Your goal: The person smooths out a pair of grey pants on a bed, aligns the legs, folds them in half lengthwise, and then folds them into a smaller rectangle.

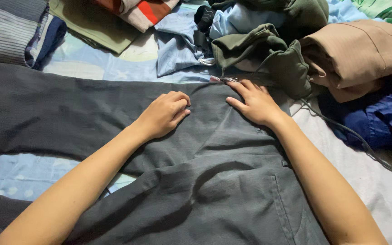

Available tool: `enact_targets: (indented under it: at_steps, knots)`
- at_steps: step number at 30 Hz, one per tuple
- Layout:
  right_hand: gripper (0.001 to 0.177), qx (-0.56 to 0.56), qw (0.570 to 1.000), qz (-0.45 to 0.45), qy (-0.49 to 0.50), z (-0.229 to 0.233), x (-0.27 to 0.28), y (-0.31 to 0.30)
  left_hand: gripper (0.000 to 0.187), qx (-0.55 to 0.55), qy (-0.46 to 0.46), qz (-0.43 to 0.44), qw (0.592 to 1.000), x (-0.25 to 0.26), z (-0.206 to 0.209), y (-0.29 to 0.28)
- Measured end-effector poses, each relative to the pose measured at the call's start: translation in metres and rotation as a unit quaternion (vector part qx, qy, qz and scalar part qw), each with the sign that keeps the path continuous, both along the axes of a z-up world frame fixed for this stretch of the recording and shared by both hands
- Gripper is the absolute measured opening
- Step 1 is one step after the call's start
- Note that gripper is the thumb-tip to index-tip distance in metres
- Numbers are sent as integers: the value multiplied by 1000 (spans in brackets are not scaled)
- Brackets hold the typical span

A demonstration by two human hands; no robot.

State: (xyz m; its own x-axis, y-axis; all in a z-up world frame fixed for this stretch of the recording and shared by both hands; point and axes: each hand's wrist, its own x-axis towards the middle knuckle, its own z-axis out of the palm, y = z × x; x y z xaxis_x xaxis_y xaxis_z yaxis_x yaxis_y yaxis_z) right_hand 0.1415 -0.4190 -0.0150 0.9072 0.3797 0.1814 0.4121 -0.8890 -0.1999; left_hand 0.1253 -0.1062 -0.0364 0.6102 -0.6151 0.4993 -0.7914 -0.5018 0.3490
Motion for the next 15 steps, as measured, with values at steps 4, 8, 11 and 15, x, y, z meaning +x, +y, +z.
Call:
enact_targets:
  at_steps: [4,8,11,15]
  knots:
    - [57,72,996,38,30,-1,11,-18,18,4,-15,-12,1000,0,0,1]
    - [51,127,991,49,7,-5,15,-32,24,7,-11,10,1000,-1,-2,2]
    - [48,107,994,-5,-35,-5,18,-43,40,-4,-68,38,997,1,-6,2]
    - [47,75,989,-123,17,10,23,-64,45,29,-35,70,997,5,-11,2]
